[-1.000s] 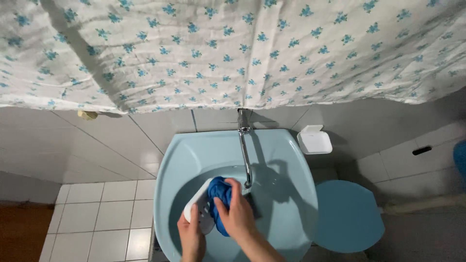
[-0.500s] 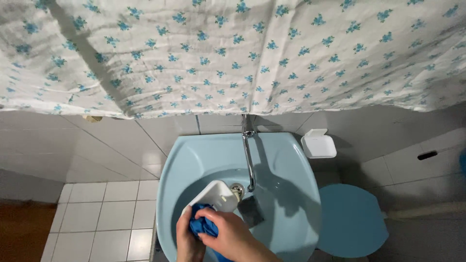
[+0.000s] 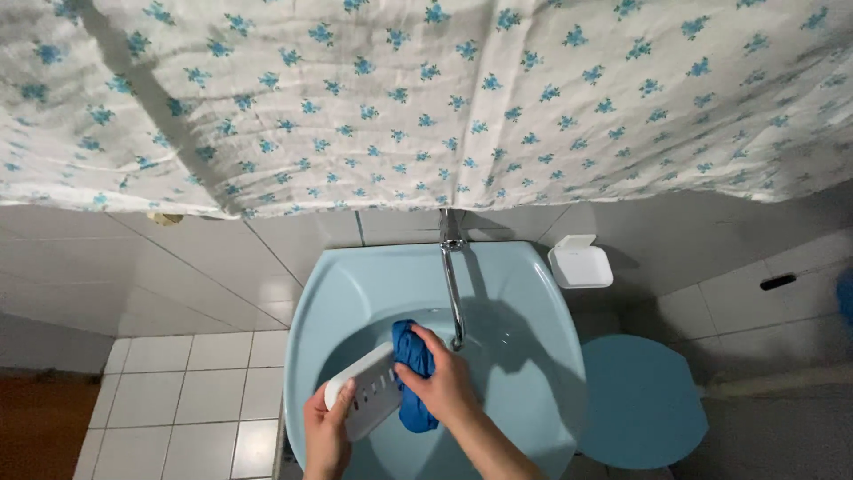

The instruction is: Cleaning a soap dish and the bathroom sink using a cloth and water

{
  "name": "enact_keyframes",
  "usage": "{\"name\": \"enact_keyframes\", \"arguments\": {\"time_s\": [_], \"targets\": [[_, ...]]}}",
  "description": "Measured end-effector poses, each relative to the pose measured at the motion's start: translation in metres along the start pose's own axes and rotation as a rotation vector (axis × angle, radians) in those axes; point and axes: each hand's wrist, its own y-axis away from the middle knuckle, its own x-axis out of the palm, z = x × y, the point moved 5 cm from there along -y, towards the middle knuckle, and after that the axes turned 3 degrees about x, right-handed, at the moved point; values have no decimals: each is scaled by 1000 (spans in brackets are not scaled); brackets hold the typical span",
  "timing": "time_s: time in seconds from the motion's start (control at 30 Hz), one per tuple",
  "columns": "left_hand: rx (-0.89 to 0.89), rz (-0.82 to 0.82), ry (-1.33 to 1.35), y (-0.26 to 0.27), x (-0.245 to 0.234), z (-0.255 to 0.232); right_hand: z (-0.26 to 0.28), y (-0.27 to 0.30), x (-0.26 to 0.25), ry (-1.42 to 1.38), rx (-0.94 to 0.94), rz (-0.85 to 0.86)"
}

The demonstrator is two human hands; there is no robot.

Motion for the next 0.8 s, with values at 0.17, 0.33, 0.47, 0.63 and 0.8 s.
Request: {"name": "enact_keyframes", "arguments": {"time_s": [0.17, 0.33, 0.47, 0.63, 0.8], "targets": [[67, -117, 98, 2, 6, 14, -47, -6, 30, 5, 177, -69], [263, -327, 78, -7, 9, 22, -103, 15, 79, -228, 527, -203], [247, -300, -55, -20, 10, 9, -67, 34, 74, -454, 426, -200], [105, -247, 125, -27, -6, -3, -37, 28, 36, 4, 147, 136], [167, -90, 32, -2, 10, 2, -23, -9, 38, 170, 210, 48]]}}
